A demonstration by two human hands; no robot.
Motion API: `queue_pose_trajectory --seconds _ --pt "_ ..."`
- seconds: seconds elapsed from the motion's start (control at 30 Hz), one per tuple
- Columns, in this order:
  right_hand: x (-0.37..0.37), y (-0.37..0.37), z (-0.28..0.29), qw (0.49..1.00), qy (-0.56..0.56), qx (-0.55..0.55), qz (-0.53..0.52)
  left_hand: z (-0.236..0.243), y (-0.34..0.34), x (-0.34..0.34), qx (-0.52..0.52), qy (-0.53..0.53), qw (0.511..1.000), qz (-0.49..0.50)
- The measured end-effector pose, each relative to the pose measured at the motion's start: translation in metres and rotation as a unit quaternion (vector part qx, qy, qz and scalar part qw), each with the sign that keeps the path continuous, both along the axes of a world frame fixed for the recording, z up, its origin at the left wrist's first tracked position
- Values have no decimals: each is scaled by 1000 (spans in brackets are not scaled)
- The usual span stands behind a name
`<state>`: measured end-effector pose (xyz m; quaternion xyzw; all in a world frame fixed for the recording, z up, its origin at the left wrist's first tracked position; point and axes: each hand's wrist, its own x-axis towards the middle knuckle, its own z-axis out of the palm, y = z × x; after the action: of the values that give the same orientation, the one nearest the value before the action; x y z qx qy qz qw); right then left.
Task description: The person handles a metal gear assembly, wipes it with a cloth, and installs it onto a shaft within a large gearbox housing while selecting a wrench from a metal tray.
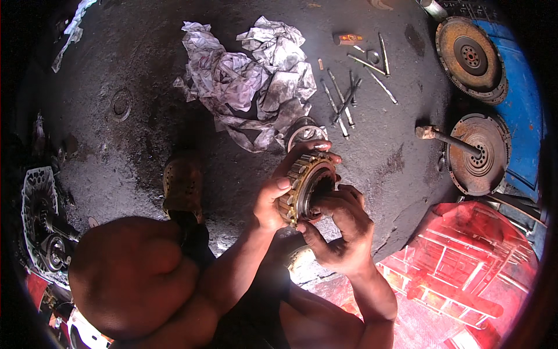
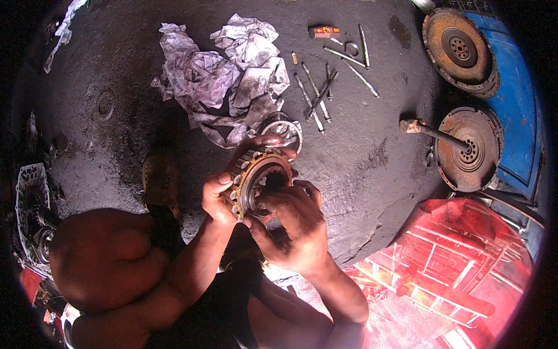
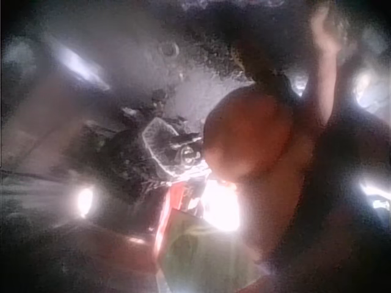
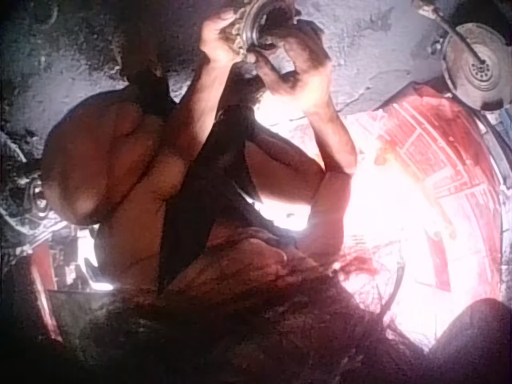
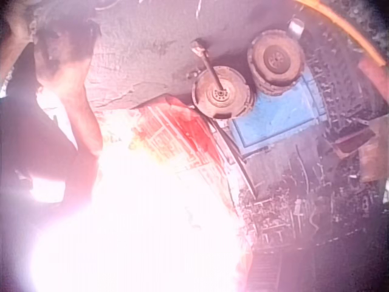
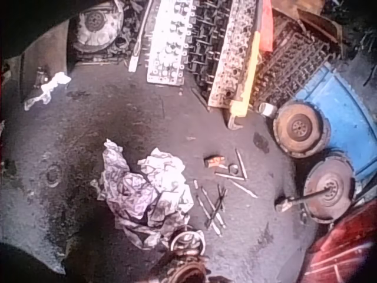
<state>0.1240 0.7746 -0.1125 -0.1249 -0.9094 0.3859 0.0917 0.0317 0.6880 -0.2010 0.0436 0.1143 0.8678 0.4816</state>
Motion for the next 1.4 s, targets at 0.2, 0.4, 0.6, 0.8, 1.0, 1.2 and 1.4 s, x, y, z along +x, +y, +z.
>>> queue_pose_trajectory --seconds 0.2,0.4,0.6,0.8,1.0,1.2,1.4 --pt "0 1 2 1000 3 9 -3 -1 0 6 -31 -2 999 5" --pt "0 6 -7 999 32 -5 -26 -15 -1 1 -55 -63 996 5" --pt "17 65 -90 983 -97 21 -154 -64 -23 -21 -13 -170 983 -62" --pt "-4 96 -154 923 -344 128 -115 -89 -36 -43 -35 -155 986 -45" --pt "-45 62 -184 872 -470 123 -50 -91 -42 -51 -66 -150 986 -17" --pt "-47 53 -185 870 -474 111 -79 -94 -44 -52 -81 -150 985 -39" --pt "-40 56 -190 886 -430 120 -124 -86 -42 -58 -54 -186 979 -70"
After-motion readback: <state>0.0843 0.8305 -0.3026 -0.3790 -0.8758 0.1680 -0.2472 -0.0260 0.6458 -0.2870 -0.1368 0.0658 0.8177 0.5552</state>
